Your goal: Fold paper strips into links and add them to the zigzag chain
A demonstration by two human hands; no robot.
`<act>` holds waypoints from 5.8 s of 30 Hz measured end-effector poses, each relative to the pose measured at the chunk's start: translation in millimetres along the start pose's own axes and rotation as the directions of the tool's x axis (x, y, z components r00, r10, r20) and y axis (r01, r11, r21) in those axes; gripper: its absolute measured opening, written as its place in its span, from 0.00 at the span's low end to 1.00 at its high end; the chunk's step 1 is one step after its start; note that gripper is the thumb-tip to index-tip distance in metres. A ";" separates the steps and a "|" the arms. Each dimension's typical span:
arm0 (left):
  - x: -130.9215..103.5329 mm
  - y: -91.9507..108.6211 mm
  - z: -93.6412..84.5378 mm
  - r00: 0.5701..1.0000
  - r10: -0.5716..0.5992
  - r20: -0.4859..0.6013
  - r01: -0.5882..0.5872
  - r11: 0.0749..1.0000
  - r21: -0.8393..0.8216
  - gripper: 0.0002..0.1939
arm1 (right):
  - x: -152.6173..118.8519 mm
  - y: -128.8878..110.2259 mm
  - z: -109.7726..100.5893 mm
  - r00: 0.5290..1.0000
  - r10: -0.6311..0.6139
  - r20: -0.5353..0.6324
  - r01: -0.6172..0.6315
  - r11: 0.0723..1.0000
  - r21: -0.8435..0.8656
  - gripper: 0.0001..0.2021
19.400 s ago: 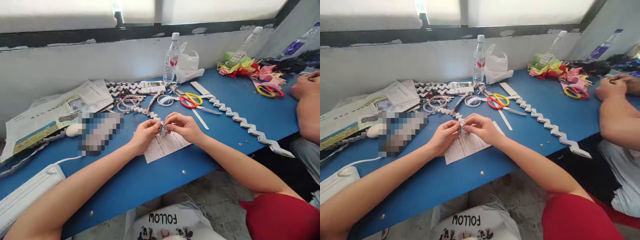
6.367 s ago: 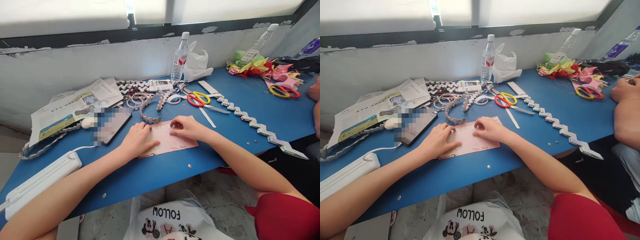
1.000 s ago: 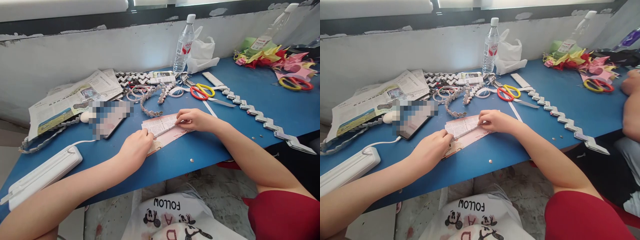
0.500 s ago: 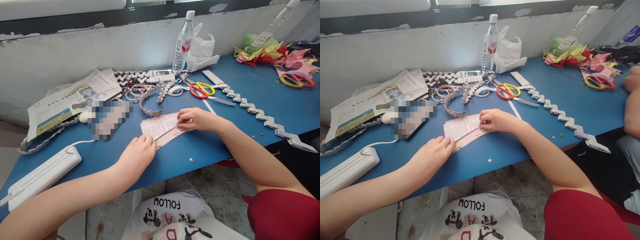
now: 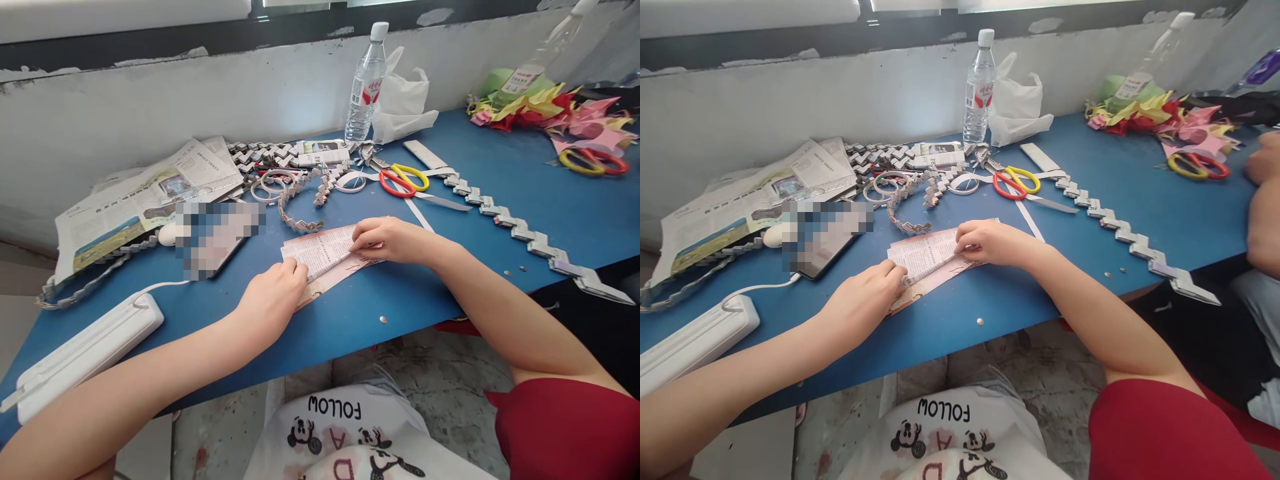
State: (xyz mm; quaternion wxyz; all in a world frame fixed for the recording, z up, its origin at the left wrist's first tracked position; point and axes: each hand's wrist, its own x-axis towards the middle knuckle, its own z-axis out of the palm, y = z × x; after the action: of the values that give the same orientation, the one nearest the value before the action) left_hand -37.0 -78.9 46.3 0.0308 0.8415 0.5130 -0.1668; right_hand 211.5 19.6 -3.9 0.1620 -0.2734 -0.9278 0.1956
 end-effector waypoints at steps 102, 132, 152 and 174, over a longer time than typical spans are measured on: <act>-17.3 52.7 56.5 0.974 0.099 -0.206 -0.121 0.988 -0.096 0.39 | -45.4 -95.1 57.5 0.970 0.243 0.018 -0.215 0.888 -0.406 0.30; 1.1 1.1 -0.9 0.993 -0.039 -0.109 0.018 0.981 -0.193 0.15 | 43.1 -52.2 -16.5 0.896 0.145 0.419 -0.153 0.988 -0.013 0.11; 37.4 -46.2 5.4 0.910 0.346 0.229 0.231 0.033 -0.972 0.26 | 41.4 -27.5 -14.2 0.923 0.182 0.338 -0.286 0.913 0.290 0.14; 41.0 -30.1 9.0 0.914 0.349 0.209 0.101 0.304 -0.947 0.18 | 41.2 -59.0 0.2 0.934 0.079 0.348 -0.080 0.997 -0.012 0.16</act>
State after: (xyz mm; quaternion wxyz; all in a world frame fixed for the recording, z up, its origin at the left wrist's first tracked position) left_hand -48.4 -31.8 28.5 0.6280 0.6503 0.4273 0.0100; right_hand 152.4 -2.6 30.5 -0.0124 -0.2716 -0.9298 0.2481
